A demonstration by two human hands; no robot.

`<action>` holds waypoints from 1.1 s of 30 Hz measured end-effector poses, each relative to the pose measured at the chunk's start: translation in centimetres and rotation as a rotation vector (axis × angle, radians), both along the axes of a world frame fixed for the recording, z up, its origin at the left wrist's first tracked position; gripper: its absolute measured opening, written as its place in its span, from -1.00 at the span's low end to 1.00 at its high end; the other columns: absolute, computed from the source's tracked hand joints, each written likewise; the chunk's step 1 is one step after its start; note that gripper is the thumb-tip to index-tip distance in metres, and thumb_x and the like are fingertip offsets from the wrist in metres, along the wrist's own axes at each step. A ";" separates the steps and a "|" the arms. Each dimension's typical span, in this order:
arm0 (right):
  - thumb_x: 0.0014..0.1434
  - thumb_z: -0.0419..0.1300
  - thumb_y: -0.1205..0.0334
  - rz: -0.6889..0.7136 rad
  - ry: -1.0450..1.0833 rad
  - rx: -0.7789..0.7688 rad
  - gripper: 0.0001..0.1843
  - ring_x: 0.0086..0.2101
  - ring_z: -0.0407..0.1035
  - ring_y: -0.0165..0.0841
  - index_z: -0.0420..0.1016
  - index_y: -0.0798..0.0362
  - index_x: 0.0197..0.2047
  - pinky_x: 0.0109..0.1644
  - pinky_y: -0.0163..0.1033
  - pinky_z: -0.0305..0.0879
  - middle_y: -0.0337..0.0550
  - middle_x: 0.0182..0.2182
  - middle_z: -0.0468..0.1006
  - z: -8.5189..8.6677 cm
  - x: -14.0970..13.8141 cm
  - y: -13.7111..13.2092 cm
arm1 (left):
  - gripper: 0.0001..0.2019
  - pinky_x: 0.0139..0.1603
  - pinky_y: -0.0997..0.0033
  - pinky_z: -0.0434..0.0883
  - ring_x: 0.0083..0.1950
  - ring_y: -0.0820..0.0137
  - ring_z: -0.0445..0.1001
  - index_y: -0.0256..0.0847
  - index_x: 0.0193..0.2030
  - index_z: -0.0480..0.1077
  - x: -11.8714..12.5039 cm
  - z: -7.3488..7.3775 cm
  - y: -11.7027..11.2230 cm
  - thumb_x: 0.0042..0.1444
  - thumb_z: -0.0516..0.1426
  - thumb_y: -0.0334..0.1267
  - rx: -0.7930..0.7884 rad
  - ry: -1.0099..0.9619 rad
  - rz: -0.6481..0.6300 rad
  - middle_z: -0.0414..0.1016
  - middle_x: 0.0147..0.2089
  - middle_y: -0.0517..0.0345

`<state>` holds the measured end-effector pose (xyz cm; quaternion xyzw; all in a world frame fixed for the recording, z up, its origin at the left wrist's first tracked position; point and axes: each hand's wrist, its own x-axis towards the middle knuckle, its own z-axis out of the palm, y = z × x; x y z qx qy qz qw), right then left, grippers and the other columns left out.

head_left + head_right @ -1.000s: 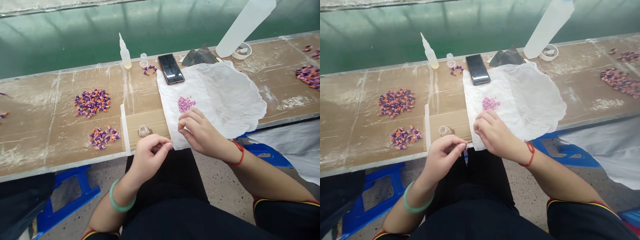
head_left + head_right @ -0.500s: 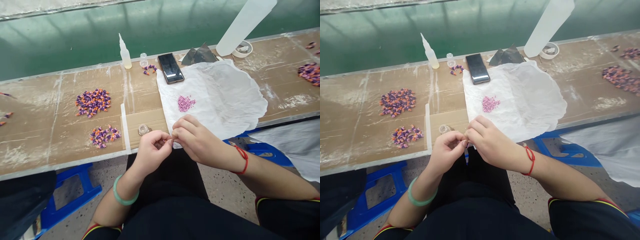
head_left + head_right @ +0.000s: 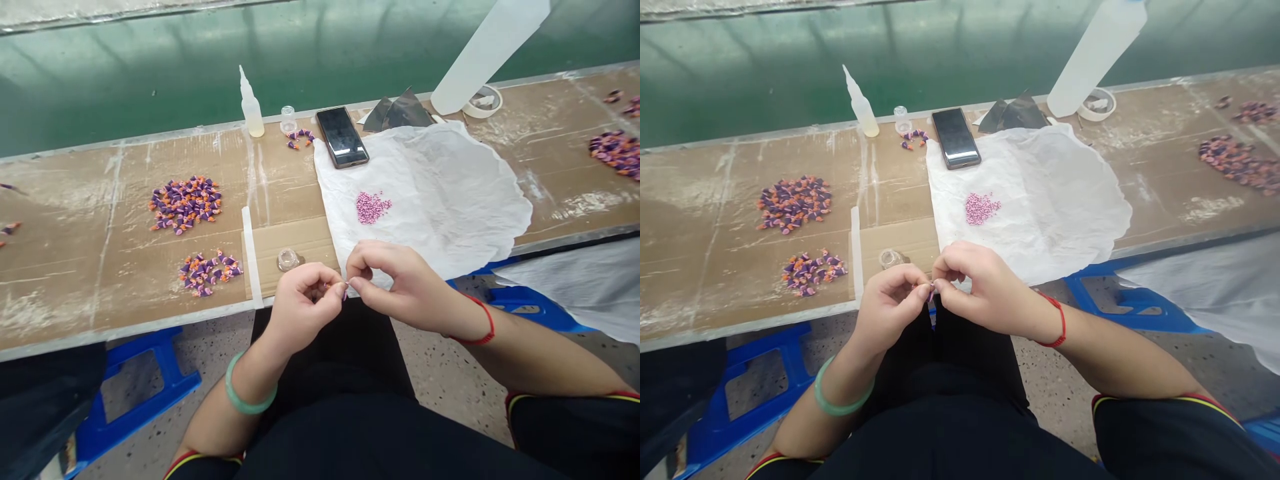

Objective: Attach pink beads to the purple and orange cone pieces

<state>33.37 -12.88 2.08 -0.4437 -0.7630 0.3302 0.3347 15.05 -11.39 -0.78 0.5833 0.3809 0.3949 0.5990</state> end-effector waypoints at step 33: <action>0.19 0.12 0.42 0.460 -0.678 0.285 -0.77 -0.42 0.21 -0.32 0.23 0.01 -0.47 -0.34 -0.22 0.10 -0.20 -0.53 0.34 0.4 -5.4 9.2 | -0.82 -0.54 0.60 0.50 -0.51 0.50 0.50 -0.28 -0.34 0.60 -6.5 -2.2 -1.0 0.00 0.42 -0.22 -0.145 -0.075 0.280 0.60 -0.43 0.10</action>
